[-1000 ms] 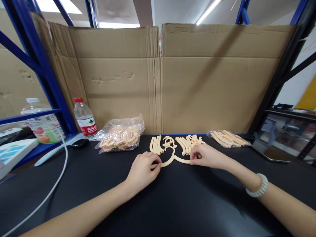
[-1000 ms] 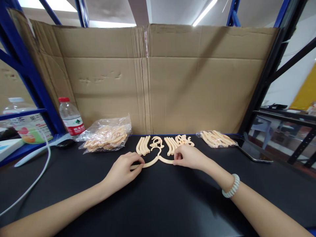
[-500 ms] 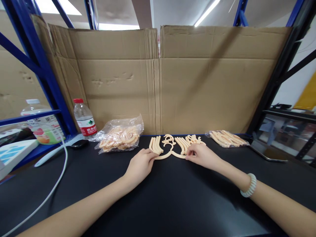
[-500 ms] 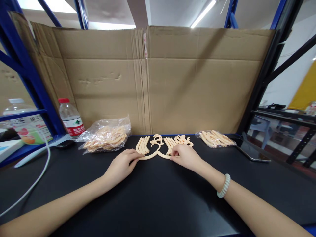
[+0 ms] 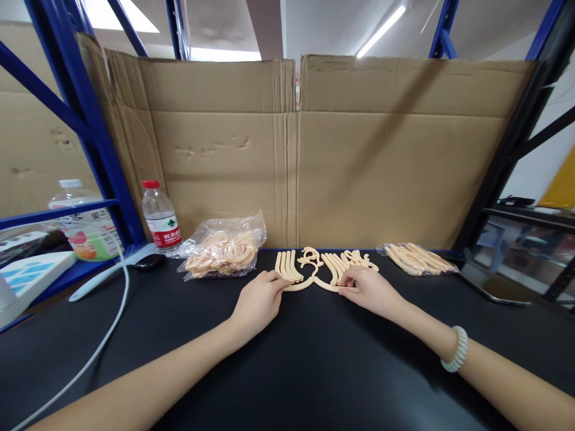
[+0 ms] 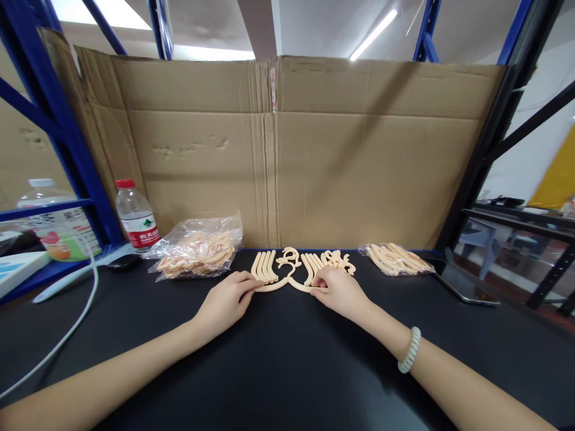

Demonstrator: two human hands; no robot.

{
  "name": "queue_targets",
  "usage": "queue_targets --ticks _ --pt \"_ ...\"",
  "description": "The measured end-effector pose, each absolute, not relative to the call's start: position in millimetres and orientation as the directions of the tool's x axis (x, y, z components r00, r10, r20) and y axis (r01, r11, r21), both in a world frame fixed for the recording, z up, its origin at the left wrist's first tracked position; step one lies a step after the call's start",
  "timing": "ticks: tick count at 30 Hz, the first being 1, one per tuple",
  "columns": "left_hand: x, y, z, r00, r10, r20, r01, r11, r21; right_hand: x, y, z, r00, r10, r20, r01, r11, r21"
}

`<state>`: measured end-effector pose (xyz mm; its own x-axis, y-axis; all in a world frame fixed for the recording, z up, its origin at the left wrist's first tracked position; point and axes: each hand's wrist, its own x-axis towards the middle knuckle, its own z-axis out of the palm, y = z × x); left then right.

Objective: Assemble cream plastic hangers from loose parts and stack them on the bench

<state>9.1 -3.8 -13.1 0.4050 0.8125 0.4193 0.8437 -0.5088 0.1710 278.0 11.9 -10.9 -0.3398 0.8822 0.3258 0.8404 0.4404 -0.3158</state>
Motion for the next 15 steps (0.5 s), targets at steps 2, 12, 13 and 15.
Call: queue_targets --ticks 2,12,13,15 --pt "10 -6 -12 0.402 0.809 0.430 0.838 -0.514 0.184 278 10 -9 -0.341 0.883 0.321 0.844 0.439 -0.310" --pt "3 7 -14 0.193 0.813 0.550 0.731 -0.493 0.471 283 7 0 -0.261 0.769 0.584 0.786 0.521 -0.334" --pt "2 10 -14 0.187 0.817 0.545 0.728 -0.488 0.481 283 7 1 -0.244 0.751 0.613 0.778 0.529 -0.339" --pt "0 14 -15 0.179 0.825 0.535 0.716 -0.482 0.505 284 6 2 -0.215 0.717 0.663 0.764 0.546 -0.343"
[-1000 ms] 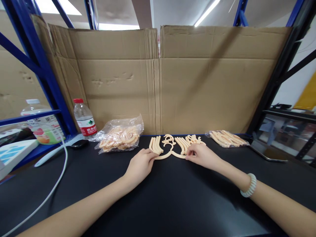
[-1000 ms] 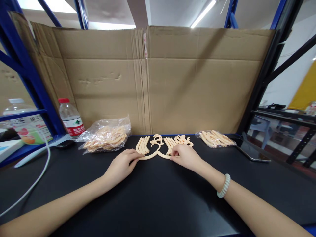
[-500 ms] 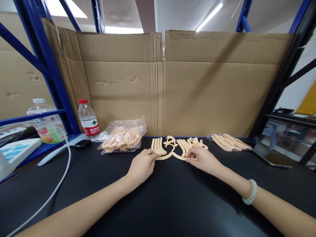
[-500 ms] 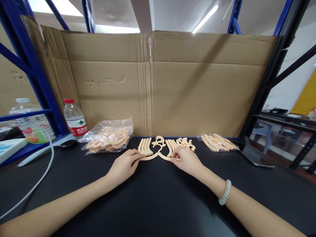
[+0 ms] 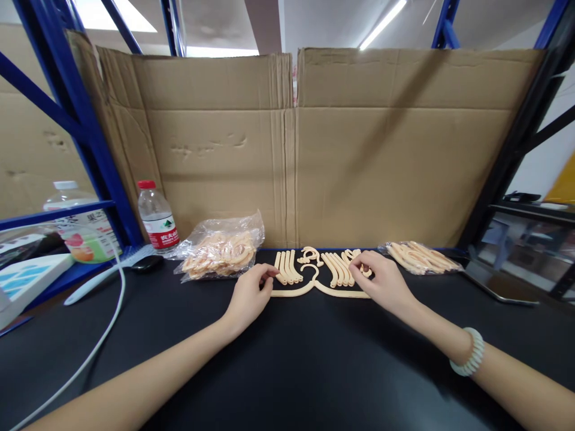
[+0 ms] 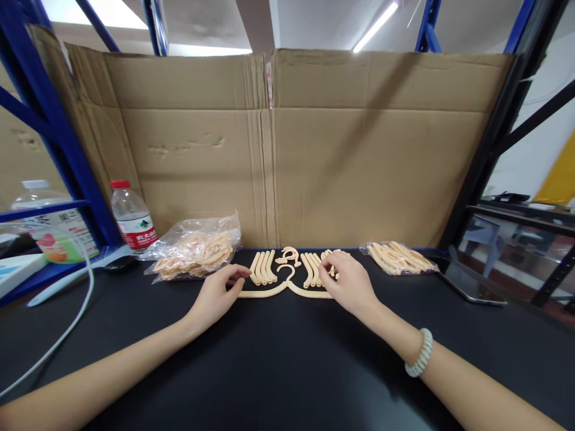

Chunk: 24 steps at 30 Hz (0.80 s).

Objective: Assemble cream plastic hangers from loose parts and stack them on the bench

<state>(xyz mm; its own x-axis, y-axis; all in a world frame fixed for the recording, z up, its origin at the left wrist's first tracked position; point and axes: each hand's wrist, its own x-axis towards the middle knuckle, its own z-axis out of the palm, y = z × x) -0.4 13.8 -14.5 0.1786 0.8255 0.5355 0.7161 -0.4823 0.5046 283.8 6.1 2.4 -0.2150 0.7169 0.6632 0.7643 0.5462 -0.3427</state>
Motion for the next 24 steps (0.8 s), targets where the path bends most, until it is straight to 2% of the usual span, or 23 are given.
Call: queue_targets --ticks 8,19,24 --pt "-5 24 -18 0.208 0.842 0.498 0.702 -0.483 0.524 279 1 3 -0.218 0.659 0.720 0.746 0.588 -0.312" --pt "-11 27 -7 0.432 0.784 0.446 0.695 -0.605 0.390 280 2 3 -0.203 0.639 0.742 0.775 0.568 -0.277" --pt "-13 26 -8 0.479 0.769 0.423 0.690 -0.628 0.361 279 0 4 -0.215 0.630 0.746 0.770 0.580 -0.267"
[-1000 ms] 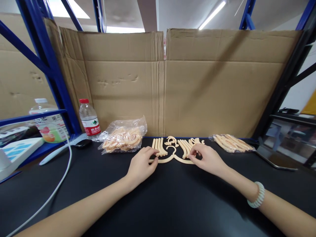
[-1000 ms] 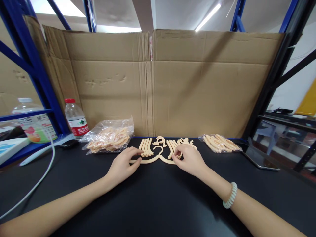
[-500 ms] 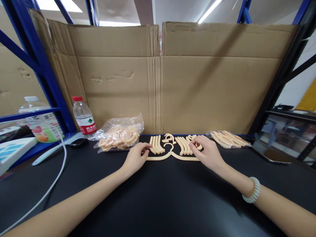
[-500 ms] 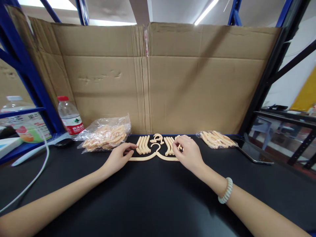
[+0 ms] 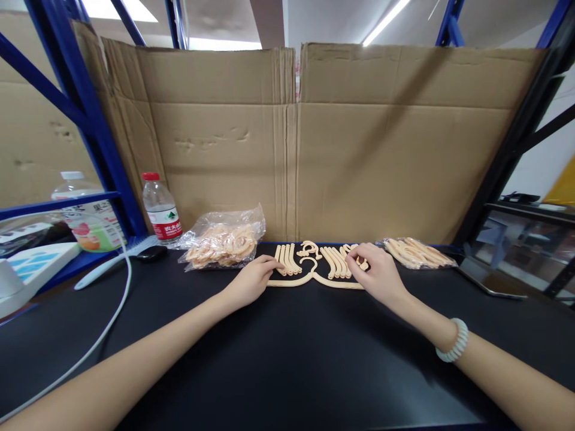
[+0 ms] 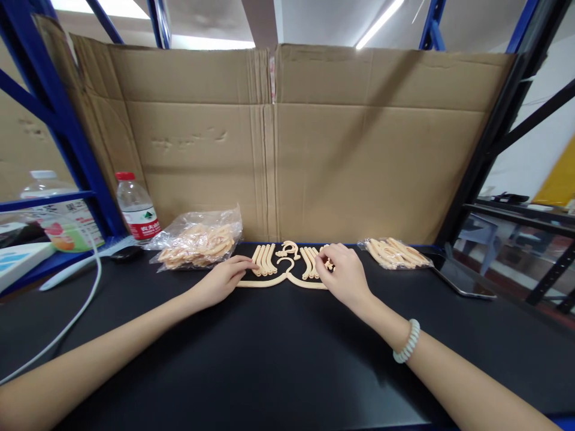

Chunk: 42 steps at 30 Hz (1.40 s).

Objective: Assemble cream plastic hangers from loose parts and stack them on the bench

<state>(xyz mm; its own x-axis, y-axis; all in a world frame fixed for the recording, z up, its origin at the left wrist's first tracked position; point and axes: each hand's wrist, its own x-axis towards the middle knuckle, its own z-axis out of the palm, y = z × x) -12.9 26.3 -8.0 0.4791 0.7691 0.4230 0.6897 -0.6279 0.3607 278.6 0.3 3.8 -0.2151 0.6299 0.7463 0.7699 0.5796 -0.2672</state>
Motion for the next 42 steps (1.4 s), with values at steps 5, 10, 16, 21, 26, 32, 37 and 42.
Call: queue_targets --ticks 5,10,16,21,26,32,37,42 --pt "-14 27 -9 0.499 0.756 0.423 0.688 -0.643 0.338 277 0 4 -0.242 0.648 0.722 0.760 0.589 -0.274" --pt "-15 30 -10 0.518 0.738 0.433 0.679 -0.662 0.316 277 1 2 -0.236 0.632 0.738 0.748 0.603 -0.277" --pt "-18 39 -11 0.557 0.713 0.427 0.663 -0.691 0.288 278 6 5 -0.307 0.712 0.631 0.772 0.574 -0.273" --pt "-21 44 -8 0.584 0.699 0.413 0.661 -0.705 0.259 271 29 10 -0.377 0.757 0.534 0.783 0.568 -0.252" --pt "-20 43 -5 0.591 0.695 0.410 0.669 -0.706 0.232 261 67 19 -0.435 0.801 0.411 0.807 0.550 -0.218" --pt "-21 40 -4 0.562 0.705 0.432 0.694 -0.686 0.218 243 93 23 -0.425 0.853 0.305 0.866 0.481 -0.138" --pt "-21 39 -5 0.573 0.705 0.418 0.691 -0.690 0.215 231 95 16 -0.406 0.867 0.288 0.894 0.443 -0.073" --pt "-25 39 -4 0.613 0.704 0.358 0.670 -0.704 0.237 225 96 5 -0.355 0.904 0.237 0.915 0.387 -0.109"
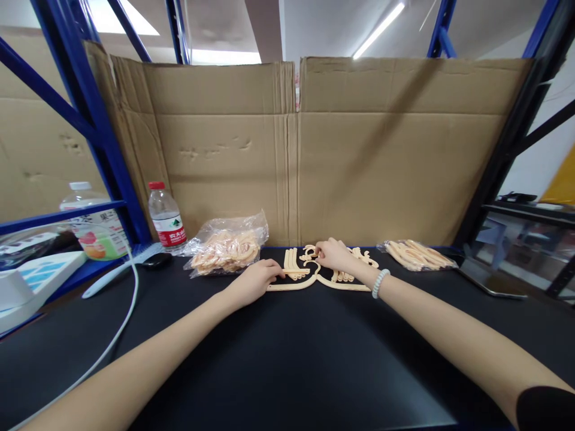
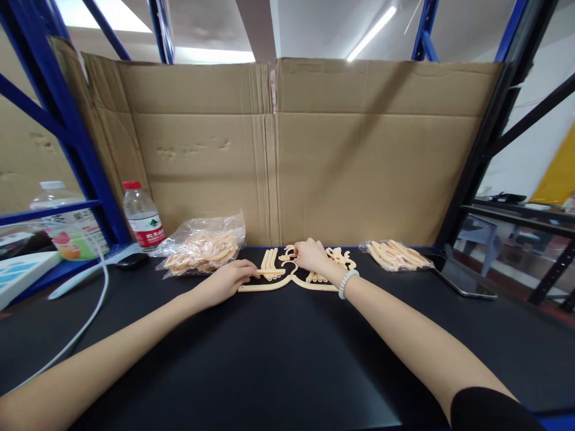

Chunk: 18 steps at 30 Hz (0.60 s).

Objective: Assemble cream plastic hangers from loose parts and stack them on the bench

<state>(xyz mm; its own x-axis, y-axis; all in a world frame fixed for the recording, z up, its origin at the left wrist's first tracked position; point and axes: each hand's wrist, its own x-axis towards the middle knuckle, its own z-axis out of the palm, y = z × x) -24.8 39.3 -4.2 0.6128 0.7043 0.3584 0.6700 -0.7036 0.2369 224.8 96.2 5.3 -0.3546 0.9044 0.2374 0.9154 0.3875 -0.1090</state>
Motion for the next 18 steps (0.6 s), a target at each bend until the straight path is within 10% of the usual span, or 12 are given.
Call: queue_targets --ticks 11,18 --pt "-21 35 2 0.353 0.802 0.481 0.605 -0.588 0.536 228 102 15 -0.141 0.925 0.354 0.786 0.322 -0.528" --pt "-2 14 12 0.242 0.908 0.342 0.205 -0.393 0.897 241 61 16 -0.115 0.920 0.375 0.430 0.386 -0.816"
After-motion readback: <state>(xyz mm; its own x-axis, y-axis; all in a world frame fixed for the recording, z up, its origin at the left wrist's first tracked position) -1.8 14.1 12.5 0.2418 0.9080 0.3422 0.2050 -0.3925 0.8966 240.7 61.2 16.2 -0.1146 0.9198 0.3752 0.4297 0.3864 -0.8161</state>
